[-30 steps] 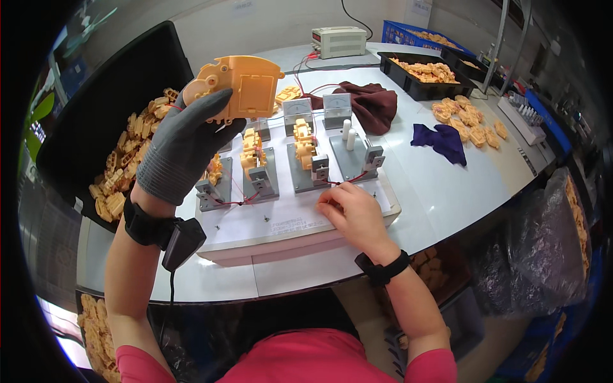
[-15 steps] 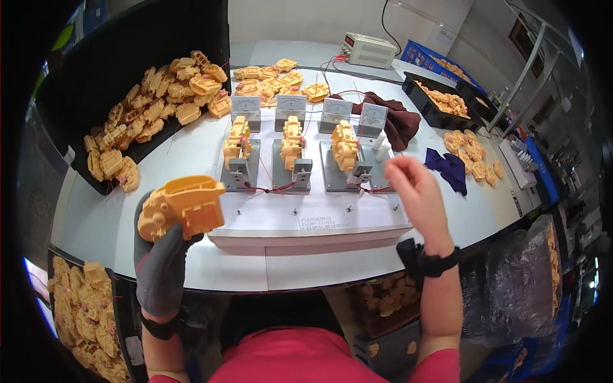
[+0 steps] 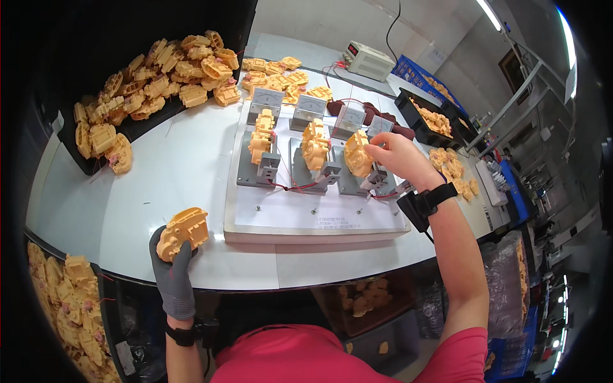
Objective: Assemble small plastic toy components using a manual mounting jig on a workbench.
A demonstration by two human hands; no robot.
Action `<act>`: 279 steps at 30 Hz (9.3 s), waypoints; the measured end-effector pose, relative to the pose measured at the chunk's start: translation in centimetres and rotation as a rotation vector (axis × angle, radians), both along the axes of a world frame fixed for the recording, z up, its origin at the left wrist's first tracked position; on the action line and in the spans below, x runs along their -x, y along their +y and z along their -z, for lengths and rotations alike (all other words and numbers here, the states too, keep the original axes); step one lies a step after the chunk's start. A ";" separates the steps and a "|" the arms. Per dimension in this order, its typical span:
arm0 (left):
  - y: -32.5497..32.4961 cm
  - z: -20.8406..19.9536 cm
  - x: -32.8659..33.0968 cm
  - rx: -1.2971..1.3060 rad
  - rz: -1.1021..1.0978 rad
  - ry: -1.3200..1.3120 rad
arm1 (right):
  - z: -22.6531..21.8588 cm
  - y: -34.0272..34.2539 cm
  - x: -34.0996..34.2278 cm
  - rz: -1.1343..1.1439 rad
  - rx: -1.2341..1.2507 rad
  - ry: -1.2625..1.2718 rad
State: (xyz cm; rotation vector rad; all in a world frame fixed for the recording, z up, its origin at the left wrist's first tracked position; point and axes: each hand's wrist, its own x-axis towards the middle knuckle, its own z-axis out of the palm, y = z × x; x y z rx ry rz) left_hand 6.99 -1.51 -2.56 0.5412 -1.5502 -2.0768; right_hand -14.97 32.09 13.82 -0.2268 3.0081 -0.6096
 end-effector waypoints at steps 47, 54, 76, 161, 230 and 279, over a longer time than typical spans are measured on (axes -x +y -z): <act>-0.4 1.4 -0.3 0.139 0.044 0.002 | 0.9 0.7 -1.3 0.145 0.055 0.214; -0.4 1.4 -0.2 0.127 0.056 0.006 | 2.0 -0.3 -0.6 0.096 0.094 0.135; -0.4 1.6 -0.3 0.132 0.051 0.018 | 0.7 0.1 -1.7 0.129 0.054 0.127; 29.9 -17.3 25.0 1.968 1.345 0.009 | 12.9 8.9 -7.8 0.081 1.137 0.502; 3.4 1.9 4.3 -0.010 0.210 0.106 | 15.7 11.3 -9.0 0.028 0.689 0.423; 1.3 4.7 4.9 0.088 0.223 0.015 | -2.9 2.7 -26.2 -0.716 1.021 0.772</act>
